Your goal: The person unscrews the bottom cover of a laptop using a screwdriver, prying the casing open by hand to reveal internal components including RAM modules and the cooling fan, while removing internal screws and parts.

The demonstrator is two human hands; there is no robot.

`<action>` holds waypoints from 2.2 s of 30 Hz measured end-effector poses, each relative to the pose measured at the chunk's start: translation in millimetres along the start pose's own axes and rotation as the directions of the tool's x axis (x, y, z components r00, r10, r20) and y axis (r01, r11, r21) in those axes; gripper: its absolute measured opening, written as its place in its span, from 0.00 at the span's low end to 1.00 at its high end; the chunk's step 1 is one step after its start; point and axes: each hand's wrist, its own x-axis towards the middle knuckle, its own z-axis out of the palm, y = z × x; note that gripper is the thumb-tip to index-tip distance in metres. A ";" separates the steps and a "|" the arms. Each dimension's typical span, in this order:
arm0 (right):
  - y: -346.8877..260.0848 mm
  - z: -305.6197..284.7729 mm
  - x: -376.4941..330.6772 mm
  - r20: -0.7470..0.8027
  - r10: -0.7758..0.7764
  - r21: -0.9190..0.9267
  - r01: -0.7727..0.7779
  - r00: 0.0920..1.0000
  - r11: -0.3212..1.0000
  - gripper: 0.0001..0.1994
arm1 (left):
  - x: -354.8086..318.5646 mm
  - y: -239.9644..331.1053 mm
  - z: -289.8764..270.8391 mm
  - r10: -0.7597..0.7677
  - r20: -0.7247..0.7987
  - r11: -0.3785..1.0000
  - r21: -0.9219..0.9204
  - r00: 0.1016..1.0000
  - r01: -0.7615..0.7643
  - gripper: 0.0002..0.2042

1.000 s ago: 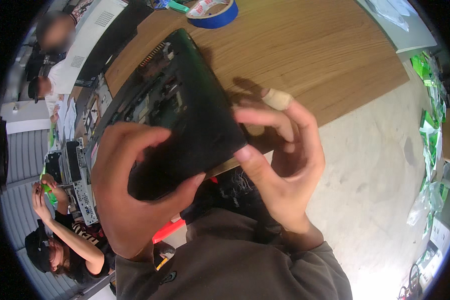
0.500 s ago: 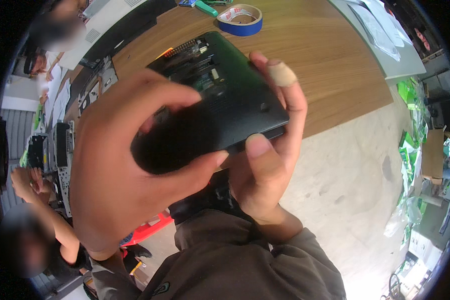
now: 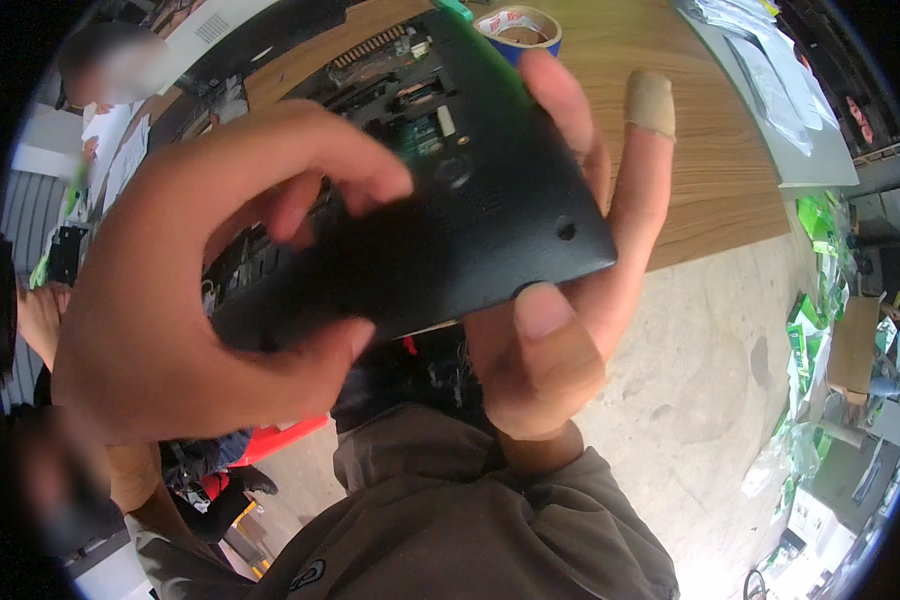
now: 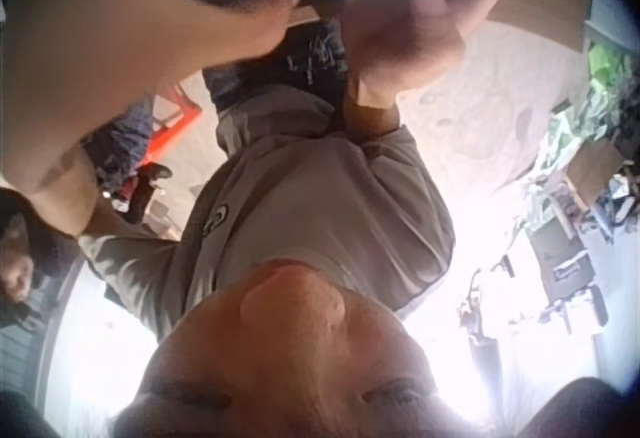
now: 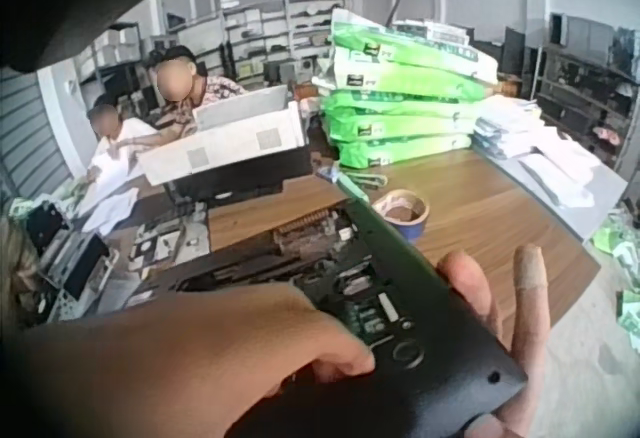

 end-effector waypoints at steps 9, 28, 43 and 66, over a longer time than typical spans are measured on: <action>-8.8 8.0 6.0 0.040 0.043 -0.074 -0.040 0.998 0.996 0.53 | -8.6 13.8 2.9 -0.019 -0.070 0.991 0.131 0.997 0.028 0.25; 0.4 -2.7 -4.6 0.034 0.011 -0.056 -0.009 0.999 0.998 0.47 | 1.5 19.2 6.8 0.090 0.085 0.680 0.723 0.992 -0.124 0.29; -11.0 22.7 2.4 0.064 -0.037 -0.139 0.045 0.997 0.989 0.31 | -14.0 31.2 -24.9 0.024 0.054 0.745 0.665 0.998 -0.054 0.32; -42.1 79.5 42.3 -0.209 0.180 -0.016 -0.188 0.961 0.982 0.27 | 27.7 34.9 -89.2 0.033 0.260 0.856 0.492 0.965 -0.161 0.29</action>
